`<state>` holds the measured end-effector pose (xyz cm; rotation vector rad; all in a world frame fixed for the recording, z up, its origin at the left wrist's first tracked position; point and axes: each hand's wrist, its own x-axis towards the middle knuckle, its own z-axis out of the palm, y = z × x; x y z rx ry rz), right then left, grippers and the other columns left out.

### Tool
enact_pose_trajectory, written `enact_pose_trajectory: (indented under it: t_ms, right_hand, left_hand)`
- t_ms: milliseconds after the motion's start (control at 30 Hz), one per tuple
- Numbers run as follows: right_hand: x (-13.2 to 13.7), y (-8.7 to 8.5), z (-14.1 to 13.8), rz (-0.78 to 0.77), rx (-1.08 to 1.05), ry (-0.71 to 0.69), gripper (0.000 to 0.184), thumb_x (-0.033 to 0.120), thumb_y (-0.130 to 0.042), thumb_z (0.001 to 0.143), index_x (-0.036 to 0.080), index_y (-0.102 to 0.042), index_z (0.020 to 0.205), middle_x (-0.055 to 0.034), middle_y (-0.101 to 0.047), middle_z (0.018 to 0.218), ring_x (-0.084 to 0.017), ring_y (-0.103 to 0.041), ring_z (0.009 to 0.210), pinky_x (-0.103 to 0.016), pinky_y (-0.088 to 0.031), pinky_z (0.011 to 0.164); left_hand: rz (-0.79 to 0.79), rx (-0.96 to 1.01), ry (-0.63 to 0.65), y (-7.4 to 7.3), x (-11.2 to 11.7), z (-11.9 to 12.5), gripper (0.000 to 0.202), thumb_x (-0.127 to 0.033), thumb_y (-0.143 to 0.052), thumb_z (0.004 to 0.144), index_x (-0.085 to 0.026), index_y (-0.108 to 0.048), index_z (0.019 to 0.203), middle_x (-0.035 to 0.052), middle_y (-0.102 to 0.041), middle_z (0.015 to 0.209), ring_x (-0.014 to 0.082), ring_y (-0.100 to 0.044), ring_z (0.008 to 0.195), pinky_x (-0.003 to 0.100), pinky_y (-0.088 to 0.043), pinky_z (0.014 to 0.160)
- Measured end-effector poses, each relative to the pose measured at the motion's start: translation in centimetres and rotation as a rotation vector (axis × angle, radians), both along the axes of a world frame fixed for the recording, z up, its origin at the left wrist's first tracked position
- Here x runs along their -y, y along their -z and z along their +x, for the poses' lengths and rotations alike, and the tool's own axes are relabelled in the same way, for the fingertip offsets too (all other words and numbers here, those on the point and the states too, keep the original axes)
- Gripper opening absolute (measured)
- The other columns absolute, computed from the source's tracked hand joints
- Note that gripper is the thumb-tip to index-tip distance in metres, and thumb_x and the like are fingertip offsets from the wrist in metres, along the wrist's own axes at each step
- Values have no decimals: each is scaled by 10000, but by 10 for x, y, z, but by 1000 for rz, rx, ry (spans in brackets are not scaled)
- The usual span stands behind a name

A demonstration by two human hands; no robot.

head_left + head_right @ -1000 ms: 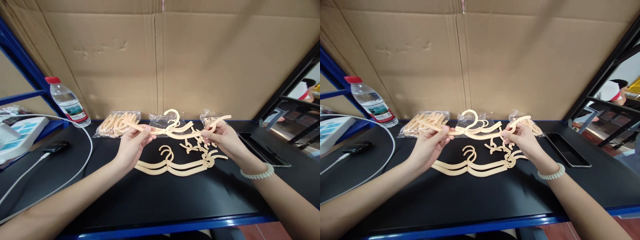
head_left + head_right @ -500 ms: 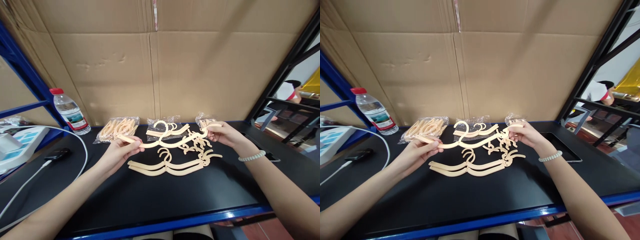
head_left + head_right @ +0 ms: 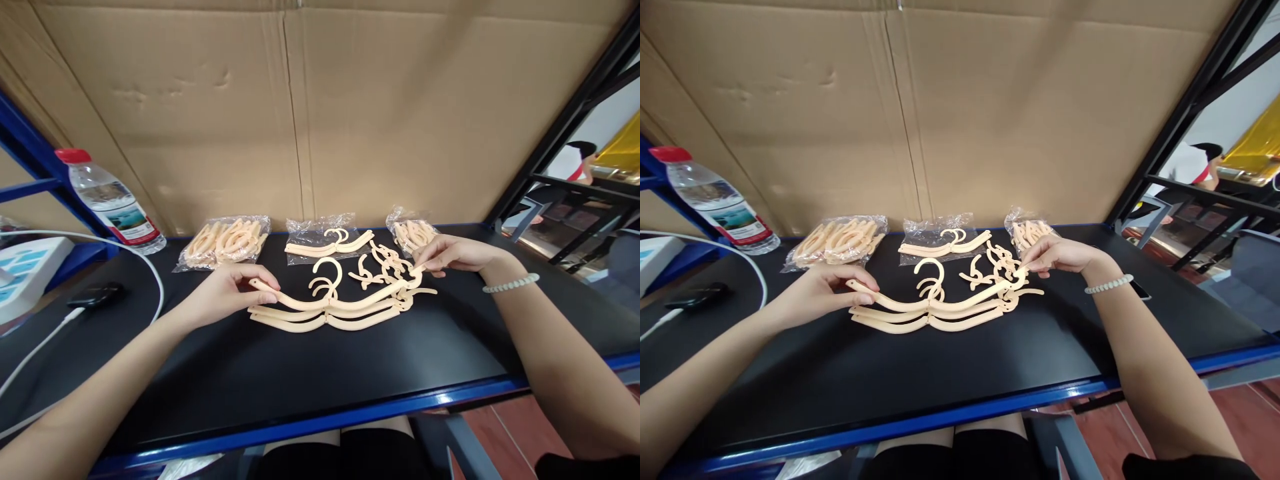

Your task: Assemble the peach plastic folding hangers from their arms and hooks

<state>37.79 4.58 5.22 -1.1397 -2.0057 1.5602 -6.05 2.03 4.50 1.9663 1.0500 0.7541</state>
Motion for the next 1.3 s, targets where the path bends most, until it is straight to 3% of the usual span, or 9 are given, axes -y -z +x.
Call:
enact_pose_trajectory:
  t_ms: [133, 333, 600, 867, 1000, 1133, 1300]
  right_hand:
    - [0, 1, 1, 35, 79, -22, 249, 332, -743, 704, 147, -754, 871, -4, -629, 722, -95, -488, 578, -245, -415, 559]
    - [0, 2, -1, 48, 285, -134, 257, 403, -728, 731, 169, -625, 758, 20, -594, 660, -119, -525, 620, -255, -383, 588]
    - [-4, 7, -3, 77, 390, -170, 306, 467, -718, 747, 170, -673, 807, 9, -611, 665, -118, -507, 593, -263, -382, 589]
    - [-2, 3, -6, 151, 447, -144, 337, 443, -721, 744, 140, -714, 890, -7, -616, 652, -144, -533, 624, -273, -386, 600]
    - [10, 0, -27, 314, 383, -95, 353, 471, -685, 780, 151, -699, 930, 29, -522, 633, -114, -460, 574, -253, -348, 548]
    - [31, 4, -62, 320, 404, -220, 552, 424, -806, 663, 163, -642, 1121, 69, -483, 616, -101, -442, 535, -232, -337, 513]
    - [44, 1, -81, 404, 659, -186, 373, 235, -807, 632, 167, -675, 974, 69, -496, 589, -106, -464, 534, -233, -305, 508]
  left_hand:
    - [84, -86, 25, 1, -1, 0, 124, -299, -775, 701, -201, -755, 773, 36, -713, 686, 158, -643, 598, 182, -500, 513]
    - [147, -149, 74, 4, -2, 0, 140, -334, -754, 733, -202, -743, 778, 52, -723, 774, 185, -654, 687, 216, -507, 607]
    - [242, -278, 160, 8, -5, 2, 171, -378, -701, 780, -210, -731, 785, 65, -701, 859, 195, -633, 787, 245, -512, 712]
    - [235, -320, 229, 4, 0, 7, 182, -363, -675, 803, -212, -738, 883, 71, -706, 896, 203, -652, 803, 253, -510, 707]
    - [314, -361, 217, 8, 5, 11, 325, -397, -713, 773, -230, -703, 1051, 84, -689, 1049, 240, -636, 959, 305, -487, 849]
    - [394, -440, 251, 15, 13, 18, 549, -490, -783, 673, -247, -657, 1148, 91, -641, 1186, 291, -569, 1102, 380, -402, 982]
    - [448, -529, 269, 18, 21, 25, 282, -391, -715, 778, -226, -650, 998, 58, -634, 1099, 251, -558, 1056, 384, -361, 989]
